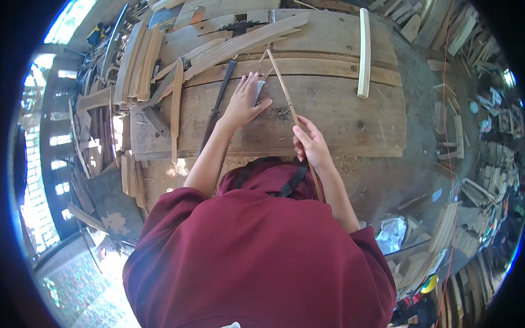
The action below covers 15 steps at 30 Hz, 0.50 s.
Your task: Carve a piece of wood using a handheld chisel.
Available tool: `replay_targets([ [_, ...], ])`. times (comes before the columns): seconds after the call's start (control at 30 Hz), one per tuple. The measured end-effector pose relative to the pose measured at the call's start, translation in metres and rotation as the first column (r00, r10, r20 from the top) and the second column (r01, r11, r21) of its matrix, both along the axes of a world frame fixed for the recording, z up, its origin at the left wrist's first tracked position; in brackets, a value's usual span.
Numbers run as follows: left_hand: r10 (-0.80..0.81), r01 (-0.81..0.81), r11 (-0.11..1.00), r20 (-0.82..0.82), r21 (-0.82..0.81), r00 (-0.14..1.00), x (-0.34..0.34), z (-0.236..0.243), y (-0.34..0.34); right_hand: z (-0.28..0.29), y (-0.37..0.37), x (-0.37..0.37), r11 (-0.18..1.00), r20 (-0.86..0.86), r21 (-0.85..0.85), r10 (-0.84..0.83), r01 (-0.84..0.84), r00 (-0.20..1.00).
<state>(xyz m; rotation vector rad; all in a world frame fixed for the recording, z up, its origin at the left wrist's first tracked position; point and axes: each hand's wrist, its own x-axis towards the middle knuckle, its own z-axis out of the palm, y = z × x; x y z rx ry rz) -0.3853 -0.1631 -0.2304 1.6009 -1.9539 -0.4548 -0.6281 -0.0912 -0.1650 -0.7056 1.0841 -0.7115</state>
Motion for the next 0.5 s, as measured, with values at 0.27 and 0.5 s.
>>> replay_targets([
  [0.27,0.159,-0.164,0.977,0.047,0.139,0.986,-0.021,0.01,0.011,-0.017,-0.033,-0.024,0.981,0.004,0.06,0.187,-0.187,0.982],
  [0.5,0.131,-0.15,0.984,-0.175,-0.098,0.976,-0.05,0.04,0.027,0.002,-0.04,-0.044,0.932,0.064,0.224,0.277,-0.284,0.959],
])
